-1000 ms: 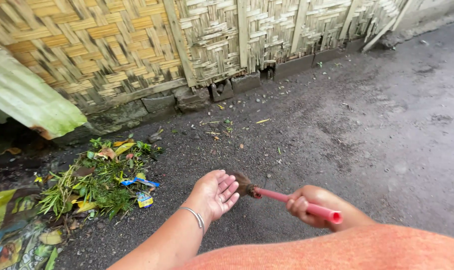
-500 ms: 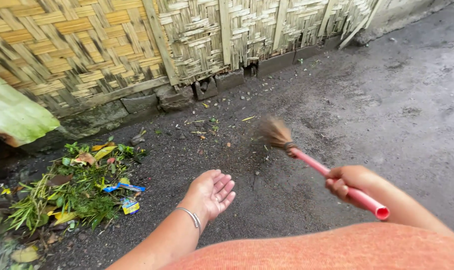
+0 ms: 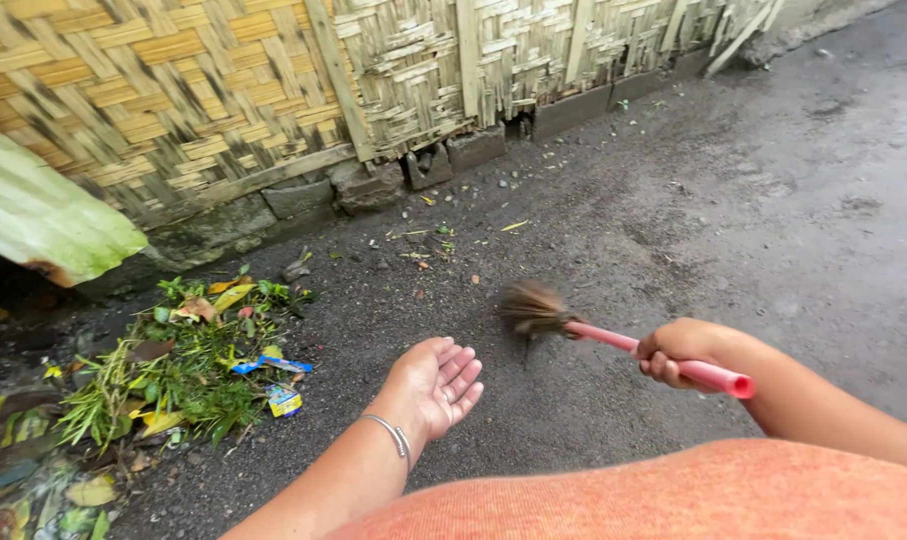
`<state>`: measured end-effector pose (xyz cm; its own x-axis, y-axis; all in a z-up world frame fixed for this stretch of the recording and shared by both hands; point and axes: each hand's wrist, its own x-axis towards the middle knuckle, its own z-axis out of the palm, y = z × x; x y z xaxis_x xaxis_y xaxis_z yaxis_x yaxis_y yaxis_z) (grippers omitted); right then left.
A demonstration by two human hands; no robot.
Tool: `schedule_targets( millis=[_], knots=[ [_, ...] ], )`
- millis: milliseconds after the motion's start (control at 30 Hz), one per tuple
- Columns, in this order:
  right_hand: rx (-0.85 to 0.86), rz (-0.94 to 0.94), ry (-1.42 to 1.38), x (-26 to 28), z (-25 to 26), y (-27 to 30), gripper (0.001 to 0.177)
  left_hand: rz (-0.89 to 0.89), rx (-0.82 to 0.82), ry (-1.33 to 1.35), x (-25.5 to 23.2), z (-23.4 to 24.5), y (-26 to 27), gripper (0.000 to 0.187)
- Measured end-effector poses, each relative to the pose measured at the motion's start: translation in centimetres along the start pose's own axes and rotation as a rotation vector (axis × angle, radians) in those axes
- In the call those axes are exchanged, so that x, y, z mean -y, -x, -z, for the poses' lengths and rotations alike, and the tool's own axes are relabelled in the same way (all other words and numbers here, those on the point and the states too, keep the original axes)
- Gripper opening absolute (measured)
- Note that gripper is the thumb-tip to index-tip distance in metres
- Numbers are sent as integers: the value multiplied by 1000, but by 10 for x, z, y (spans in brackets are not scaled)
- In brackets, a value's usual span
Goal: Sweeping leaves and debris in an outdoor area near a bamboo wall.
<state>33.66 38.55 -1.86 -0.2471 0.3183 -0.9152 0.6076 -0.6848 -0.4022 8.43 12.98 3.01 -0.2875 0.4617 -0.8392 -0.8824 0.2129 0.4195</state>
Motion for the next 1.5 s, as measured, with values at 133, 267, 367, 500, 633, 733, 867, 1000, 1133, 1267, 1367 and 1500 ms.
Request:
schedule_targets(
  millis=[133, 267, 367, 500, 633, 733, 867, 1000, 1133, 1267, 1367, 1500],
  knots=[
    [200, 14, -90, -38, 42, 11, 21, 17, 21, -5, 5, -9, -8, 23],
    [231, 186, -120, -37, -12, 66, 14, 25, 28, -19, 8, -12, -14, 23],
    [227, 223, -45, -25, -20, 43, 12, 25, 28, -15, 10, -11, -16, 22],
    [310, 126, -275, -16, -30, 35, 9, 19, 6, 10, 9, -7, -14, 21],
    [322, 178, -300, -12, -6, 26, 10, -6, 3, 31, 9, 3, -15, 21],
    [319, 139, -408, -5, 5, 17, 12, -11, -1, 56, 10, 12, -17, 21],
    [162, 140, -355, 15, 17, -12, 10, -15, -4, 101, 7, 24, -15, 21],
    [-75, 215, -177, 11, 9, -77, 13, -44, -46, 125, 3, 45, -9, 21],
    [-164, 246, -24, -2, -8, -93, 12, -25, -80, 117, -1, 59, -14, 22],
    [-25, 32, -192, -28, 3, -56, 10, 25, -57, 59, 0, 38, -29, 21],
    [38, -25, -376, -69, 24, -17, 15, 66, 25, -49, 5, 3, -38, 21],
    [40, 85, -574, -125, 26, 37, 23, 122, 171, -216, 19, -51, -46, 22]
  ],
)
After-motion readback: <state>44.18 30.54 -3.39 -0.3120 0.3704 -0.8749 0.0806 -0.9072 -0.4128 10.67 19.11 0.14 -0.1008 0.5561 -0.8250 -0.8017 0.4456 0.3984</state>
